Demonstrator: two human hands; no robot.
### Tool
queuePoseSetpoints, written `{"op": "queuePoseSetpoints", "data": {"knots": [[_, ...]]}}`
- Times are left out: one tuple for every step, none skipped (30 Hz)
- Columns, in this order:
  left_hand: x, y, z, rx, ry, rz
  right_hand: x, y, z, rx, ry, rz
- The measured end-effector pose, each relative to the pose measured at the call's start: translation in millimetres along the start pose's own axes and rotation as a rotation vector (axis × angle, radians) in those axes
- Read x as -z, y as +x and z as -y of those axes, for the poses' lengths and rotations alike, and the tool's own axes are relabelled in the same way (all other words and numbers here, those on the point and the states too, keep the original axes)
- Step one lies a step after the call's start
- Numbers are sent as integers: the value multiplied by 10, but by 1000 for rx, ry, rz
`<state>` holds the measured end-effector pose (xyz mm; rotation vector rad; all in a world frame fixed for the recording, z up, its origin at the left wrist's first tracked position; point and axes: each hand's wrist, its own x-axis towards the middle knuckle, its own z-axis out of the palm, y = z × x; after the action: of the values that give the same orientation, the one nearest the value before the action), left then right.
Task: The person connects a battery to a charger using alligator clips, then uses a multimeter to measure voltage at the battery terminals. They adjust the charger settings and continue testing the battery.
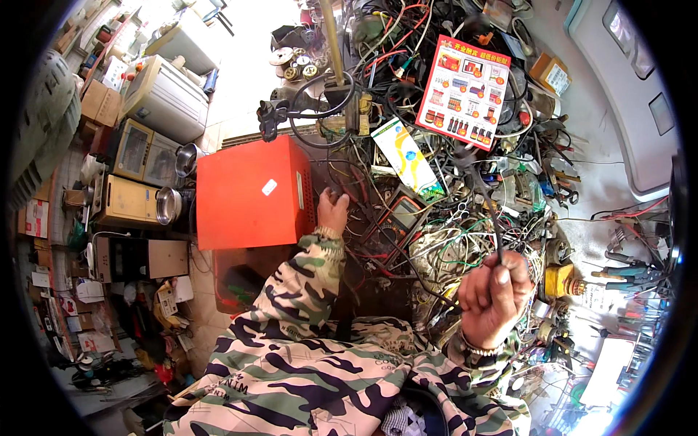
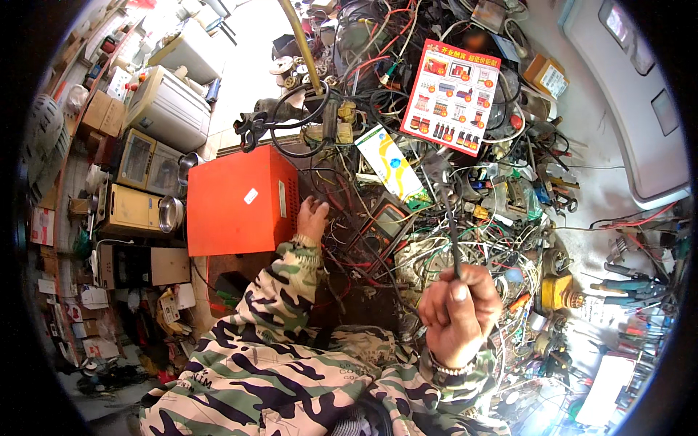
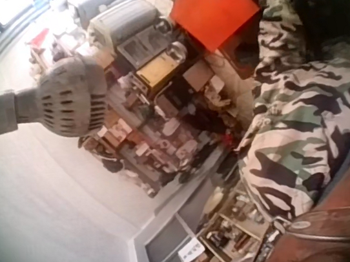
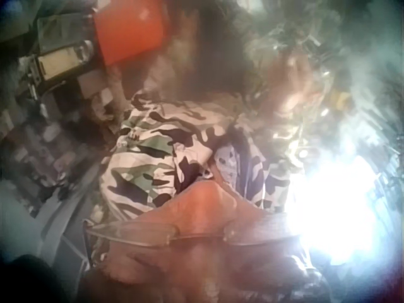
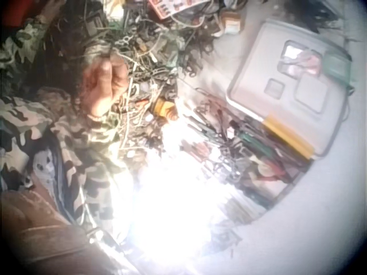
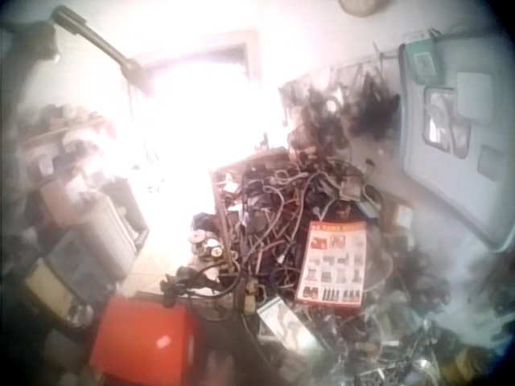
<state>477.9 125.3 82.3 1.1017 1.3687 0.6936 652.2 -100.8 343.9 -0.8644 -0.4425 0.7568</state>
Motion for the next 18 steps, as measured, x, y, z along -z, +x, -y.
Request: {"op": "queuePoseSetpoints", "data": {"knots": [[-40,72,-66,45,-96,-20,-13,71,-47,-36,-19,-12],[-88,101,-196,90,-193,-42,-15,159,-117,-84,-32,16],[-119,144,-286,135,-292,-63,-15,250,-200,-131,-46,44],[-156,245,-310,174,-289,-95,-3,342,-300,-174,-88,34],[-193,299,-321,165,-305,-120,-9,424,-390,-215,-135,22],[-226,349,-331,155,-323,-146,-13,487,-458,-267,-129,23],[-246,425,-308,147,-335,-177,17,549,-563,-295,-139,-4],[-170,934,339,-22,-283,-305,-23,605,-618,-328,-139,18],[-159,1052,397,-40,-240,-291,-16,656,-671,-349,-140,15],[-100,1099,424,-52,-207,-292,-61,692,-677,-358,-165,39],[-53,1128,461,-43,-206,-285,-91,735,-696,-378,-167,55],[0,1155,498,-34,-206,-282,-116,784,-718,-399,-168,72],[28,1193,538,-25,-198,-268,-123,835,-738,-413,-165,77],[3,1064,420,-1,-305,-208,-123,905,-783,-443,-154,74],[-23,944,280,23,-412,-147,-116,991,-846,-475,-175,66],[-165,767,-21,104,-517,-186,-64,1076,-916,-508,-142,51],[-178,691,-104,107,-596,-204,-47,1161,-1010,-555,-113,66],[-183,633,-151,110,-674,-221,-65,1232,-1103,-564,-155,66]]}}
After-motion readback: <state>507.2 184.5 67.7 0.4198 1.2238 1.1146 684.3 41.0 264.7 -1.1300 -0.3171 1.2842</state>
